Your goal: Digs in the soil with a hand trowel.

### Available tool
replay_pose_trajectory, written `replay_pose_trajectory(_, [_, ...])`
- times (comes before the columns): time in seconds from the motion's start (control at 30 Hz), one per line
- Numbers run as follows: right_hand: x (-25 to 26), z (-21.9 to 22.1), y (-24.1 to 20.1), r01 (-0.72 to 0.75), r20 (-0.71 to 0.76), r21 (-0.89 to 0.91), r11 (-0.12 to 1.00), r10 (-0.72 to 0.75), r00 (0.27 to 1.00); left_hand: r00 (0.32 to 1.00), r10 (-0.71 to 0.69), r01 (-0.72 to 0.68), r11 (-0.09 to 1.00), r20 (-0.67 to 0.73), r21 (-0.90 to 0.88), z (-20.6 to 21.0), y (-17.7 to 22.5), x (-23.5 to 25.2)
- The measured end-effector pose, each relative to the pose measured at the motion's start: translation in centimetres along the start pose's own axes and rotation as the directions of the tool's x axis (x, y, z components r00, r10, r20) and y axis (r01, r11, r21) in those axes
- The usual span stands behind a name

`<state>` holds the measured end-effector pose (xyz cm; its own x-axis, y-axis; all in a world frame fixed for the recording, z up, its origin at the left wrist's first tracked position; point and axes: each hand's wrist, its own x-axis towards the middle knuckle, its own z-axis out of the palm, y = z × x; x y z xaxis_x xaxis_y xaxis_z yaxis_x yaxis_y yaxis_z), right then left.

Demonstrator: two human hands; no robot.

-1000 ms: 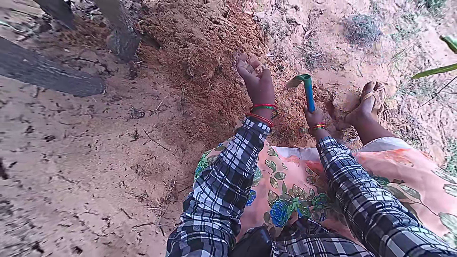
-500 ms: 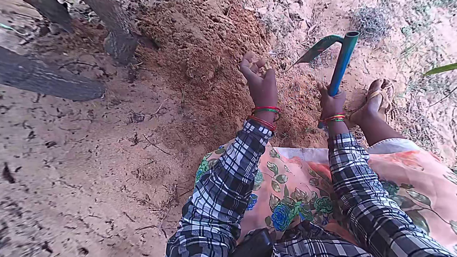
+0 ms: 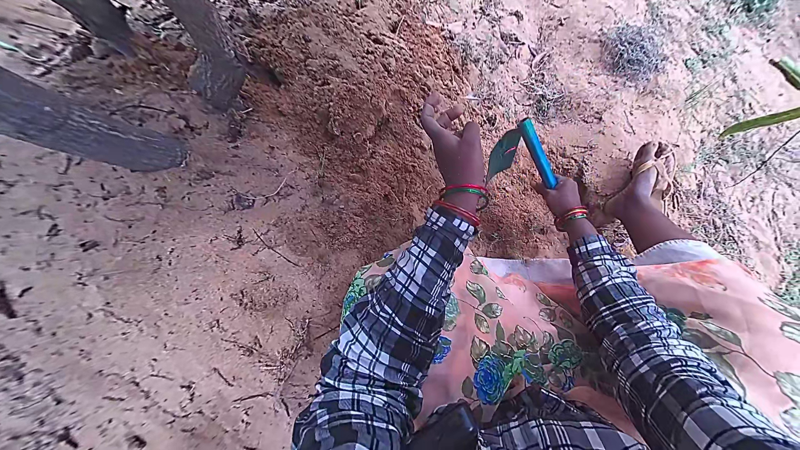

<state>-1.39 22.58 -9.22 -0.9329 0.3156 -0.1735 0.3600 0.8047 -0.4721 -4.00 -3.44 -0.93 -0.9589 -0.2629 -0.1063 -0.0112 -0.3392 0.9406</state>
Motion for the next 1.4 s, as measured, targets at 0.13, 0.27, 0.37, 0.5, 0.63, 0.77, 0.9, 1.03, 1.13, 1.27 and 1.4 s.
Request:
replay_pose_trajectory(0.13, [0.8, -4.3, -1.9, 0.309, -0.405, 0.280, 0.909, -0.180, 0.896, 1.000, 0.000, 0.000, 1.000, 0.008, -0.025, 0.3, -0.3, -0.1])
replay_pose_trajectory(0.27, [-0.3, -3.1, 1.1, 0.283, -0.471, 0.275, 0.919, -0.128, 0.873, 1.000, 0.007, -0.006, 1.000, 0.028, -0.028, 0.4, -0.7, 0.0])
replay_pose_trajectory(0.37, [-3.5, 1.3, 7.2, -0.194, -0.073, -0.114, 0.974, 0.186, 0.980, 1.000, -0.003, 0.003, 1.000, 0.029, 0.002, 0.4, -0.4, -0.3])
replay_pose_trajectory(0.5, [-5.3, 5.4, 11.4, -0.388, 0.135, -0.293, 0.874, 0.440, 0.888, 1.000, 0.003, -0.003, 1.000, 0.010, 0.001, 0.0, -0.4, -0.3])
replay_pose_trajectory(0.63, [-3.4, 2.4, 6.8, -0.291, 0.056, -0.218, 0.932, 0.309, 0.949, 1.000, -0.002, 0.002, 1.000, 0.025, -0.009, 0.3, -0.5, -0.2])
replay_pose_trajectory(0.77, [-1.5, -2.4, 1.0, -0.182, -0.246, 0.064, 0.981, 0.193, 0.950, 0.999, -0.019, 0.019, 0.999, 0.031, -0.026, 0.4, -0.9, -0.1])
replay_pose_trajectory(0.9, [-1.8, -5.2, -2.2, 0.029, -0.483, 0.133, 0.991, 0.039, 0.875, 0.998, -0.011, 0.013, 0.999, 0.055, -0.033, 0.6, -1.2, -0.1])
replay_pose_trajectory(1.03, [-4.2, -0.6, 1.7, -0.218, -0.449, 0.039, 0.975, 0.212, 0.868, 0.997, -0.019, 0.021, 0.999, 0.074, -0.028, 0.8, -1.2, -0.5])
replay_pose_trajectory(1.13, [-6.6, 4.4, 8.7, -0.542, -0.135, 0.076, 0.837, 0.548, 0.826, 0.996, -0.003, 0.001, 1.000, 0.093, 0.021, 0.8, -0.9, -0.8])
replay_pose_trajectory(1.27, [-6.0, 4.3, 12.5, -0.578, -0.060, 0.433, 0.692, 0.662, 0.747, 0.996, -0.001, -0.003, 0.999, 0.088, 0.042, 0.5, -1.0, -1.1])
replay_pose_trajectory(1.4, [-4.3, -0.4, 7.4, -0.376, -0.232, 0.545, 0.749, 0.566, 0.791, 0.996, 0.003, -0.004, 1.000, 0.089, 0.014, 0.5, -1.0, -0.6])
